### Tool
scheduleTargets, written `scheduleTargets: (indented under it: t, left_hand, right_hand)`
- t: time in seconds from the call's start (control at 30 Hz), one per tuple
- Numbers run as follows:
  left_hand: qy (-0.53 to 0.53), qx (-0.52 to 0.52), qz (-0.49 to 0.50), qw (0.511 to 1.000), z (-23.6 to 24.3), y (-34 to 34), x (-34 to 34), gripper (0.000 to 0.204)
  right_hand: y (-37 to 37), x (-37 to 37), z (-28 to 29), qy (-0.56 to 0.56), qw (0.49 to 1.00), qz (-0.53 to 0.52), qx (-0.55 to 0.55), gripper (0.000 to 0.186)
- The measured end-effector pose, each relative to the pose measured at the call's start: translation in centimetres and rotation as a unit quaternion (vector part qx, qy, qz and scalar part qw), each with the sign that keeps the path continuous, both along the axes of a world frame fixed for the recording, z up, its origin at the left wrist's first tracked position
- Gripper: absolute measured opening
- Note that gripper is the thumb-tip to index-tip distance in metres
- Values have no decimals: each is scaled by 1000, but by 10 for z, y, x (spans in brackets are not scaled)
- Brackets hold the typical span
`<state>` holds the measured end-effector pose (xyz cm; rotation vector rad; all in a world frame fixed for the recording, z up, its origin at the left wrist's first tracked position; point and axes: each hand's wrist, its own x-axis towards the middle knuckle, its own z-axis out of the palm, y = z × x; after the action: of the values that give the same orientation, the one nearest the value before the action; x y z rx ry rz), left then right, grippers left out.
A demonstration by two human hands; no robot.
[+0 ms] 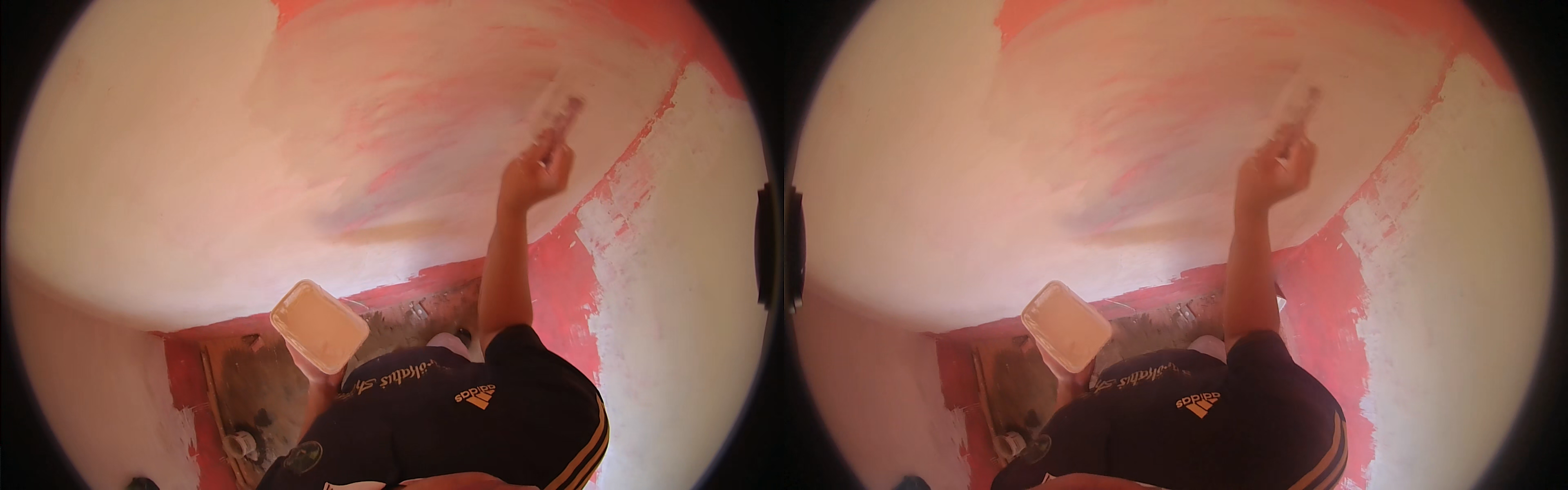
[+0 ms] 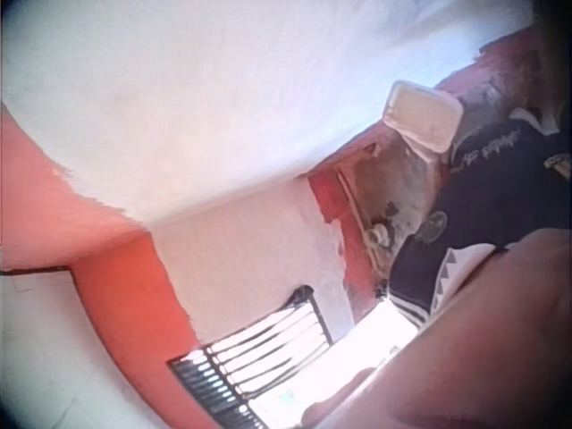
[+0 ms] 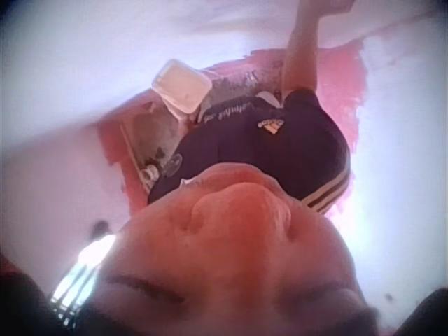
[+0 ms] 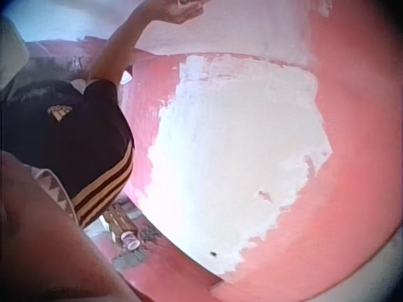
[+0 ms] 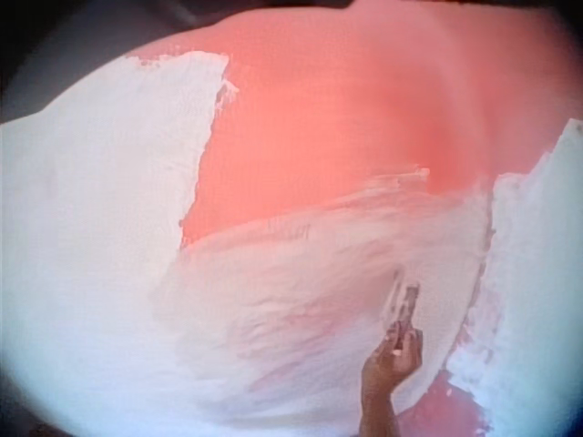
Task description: The person applies plaster to a pink interior wall using a hand trowel, frequently dipping the trowel into a small plastic container held in their other hand to scoop more material.
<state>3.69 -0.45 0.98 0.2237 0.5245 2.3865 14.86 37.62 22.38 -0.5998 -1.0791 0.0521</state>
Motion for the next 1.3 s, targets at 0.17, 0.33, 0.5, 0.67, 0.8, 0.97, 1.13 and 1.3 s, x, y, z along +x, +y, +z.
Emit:
scheduleTargets:
  t: [0.17, 0.33, 0.5, 0.67, 0.8, 0.97, 1.13, 1.3]
  left_hand:
    - [-55, 5, 23, 998, 21, -19, -5, 52]
    - [-55, 32, 42, 997, 5, -6, -18, 52]
    - [-28, -3, 14, 1000, 10, 51, -9, 55]
    - [24, 35, -109, 993, 8, 138, 47, 56]
    - [47, -11, -116, 992, 32, 240, 120, 58]
    - [160, -59, -77, 982, 73, 367, 226, 48]
    - [83, -15, -145, 986, 94, 458, 302, 46]
    - [163, -98, -64, 980, 46, 524, 355, 50]
  right_hand:
    - [-101, -126, -34, -107, 966, 161, 173, 12]
    - [-169, -155, -56, -206, 899, 326, 209, 31]
    - [-61, -46, -75, -143, 935, 272, 176, 13]
    - [90, 143, -91, -91, 995, 15, -45, 11]
    - [180, 265, -75, 140, 973, 0, -182, 15]
    - [310, 376, -37, 155, 976, -17, -149, 21]
    - [471, 460, -9, 1, 980, -164, -109, 19]
    - [611, 515, 11, -98, 967, -232, -40, 22]
